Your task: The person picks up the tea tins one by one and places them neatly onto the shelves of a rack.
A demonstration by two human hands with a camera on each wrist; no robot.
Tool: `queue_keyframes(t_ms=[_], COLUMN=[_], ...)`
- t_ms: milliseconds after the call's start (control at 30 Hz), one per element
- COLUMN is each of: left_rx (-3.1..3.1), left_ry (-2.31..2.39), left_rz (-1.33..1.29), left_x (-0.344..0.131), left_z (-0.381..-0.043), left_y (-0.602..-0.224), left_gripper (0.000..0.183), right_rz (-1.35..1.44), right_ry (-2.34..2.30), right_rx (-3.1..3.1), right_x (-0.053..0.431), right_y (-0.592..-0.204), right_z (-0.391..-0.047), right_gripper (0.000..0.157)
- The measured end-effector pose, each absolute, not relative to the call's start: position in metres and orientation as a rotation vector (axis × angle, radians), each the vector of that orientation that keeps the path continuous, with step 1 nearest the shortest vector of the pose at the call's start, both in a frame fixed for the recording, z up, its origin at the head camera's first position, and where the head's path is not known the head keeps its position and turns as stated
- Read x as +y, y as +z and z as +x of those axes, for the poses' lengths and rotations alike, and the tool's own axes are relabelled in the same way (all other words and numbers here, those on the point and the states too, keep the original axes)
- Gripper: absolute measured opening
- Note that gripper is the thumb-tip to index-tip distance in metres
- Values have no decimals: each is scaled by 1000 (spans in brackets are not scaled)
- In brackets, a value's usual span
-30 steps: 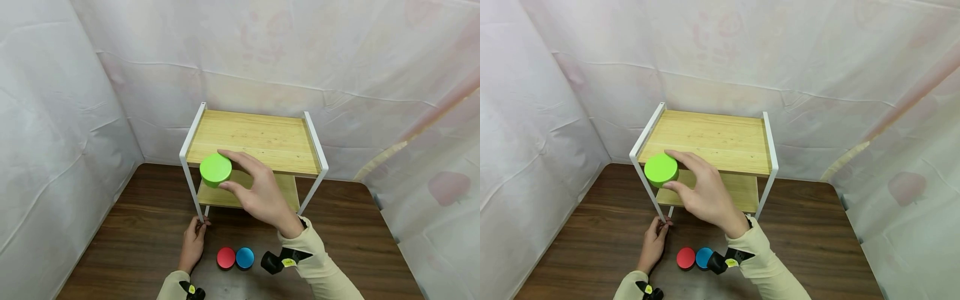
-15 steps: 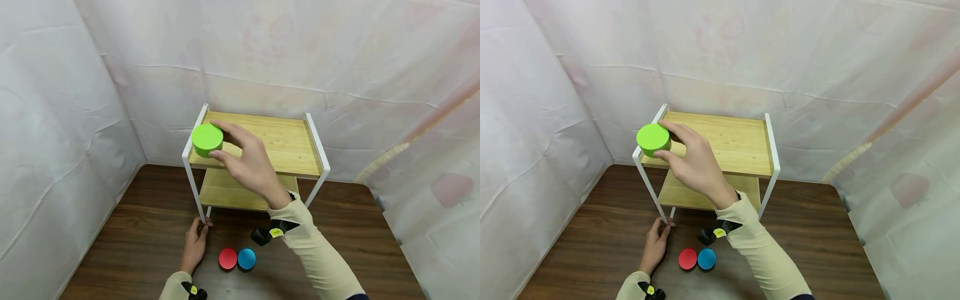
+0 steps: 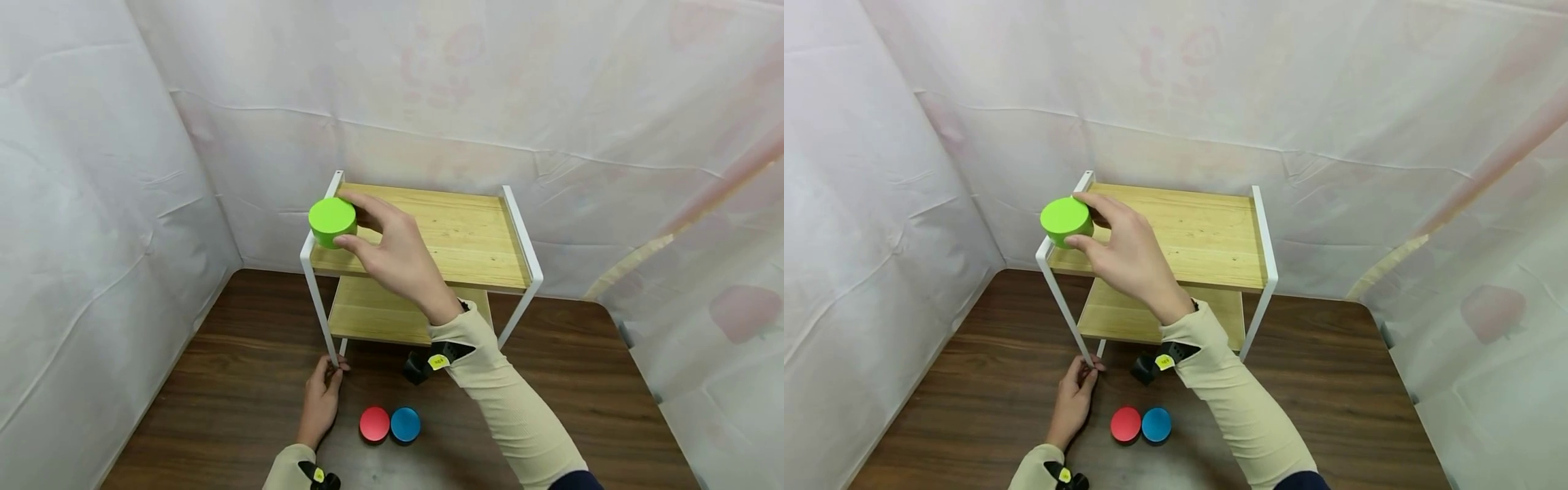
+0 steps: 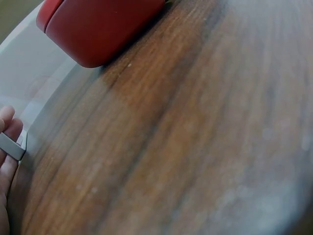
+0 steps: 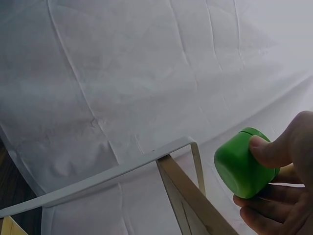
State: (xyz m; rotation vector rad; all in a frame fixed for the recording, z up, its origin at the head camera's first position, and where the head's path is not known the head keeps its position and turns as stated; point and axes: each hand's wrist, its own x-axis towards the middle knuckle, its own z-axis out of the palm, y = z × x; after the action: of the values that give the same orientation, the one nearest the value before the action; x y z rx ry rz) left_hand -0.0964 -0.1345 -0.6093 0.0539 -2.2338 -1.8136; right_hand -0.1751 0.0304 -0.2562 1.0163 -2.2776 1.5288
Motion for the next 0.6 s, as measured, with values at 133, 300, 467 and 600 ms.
queue_keyframes(t_ms=[133, 300, 467, 600], left_rx=[-2219, -2227, -2216, -2223], left_ry=[-1830, -1838, -1849, -1833], left_rz=[50, 52, 49, 68], left_x=[-134, -134, -134, -133], left_z=[-97, -96, -96, -95], left_y=[-610, -610, -608, -605], left_gripper=[18, 19, 18, 20], right_rz=[1004, 973, 965, 975], right_ry=[1511, 1474, 1453, 1419], right_rx=[-2313, -2389, -2419, -2426], right_x=[30, 29, 30, 28], right_y=[-259, -261, -263, -264], right_z=[-177, -178, -176, -175], right_gripper=[56, 58, 57, 56])
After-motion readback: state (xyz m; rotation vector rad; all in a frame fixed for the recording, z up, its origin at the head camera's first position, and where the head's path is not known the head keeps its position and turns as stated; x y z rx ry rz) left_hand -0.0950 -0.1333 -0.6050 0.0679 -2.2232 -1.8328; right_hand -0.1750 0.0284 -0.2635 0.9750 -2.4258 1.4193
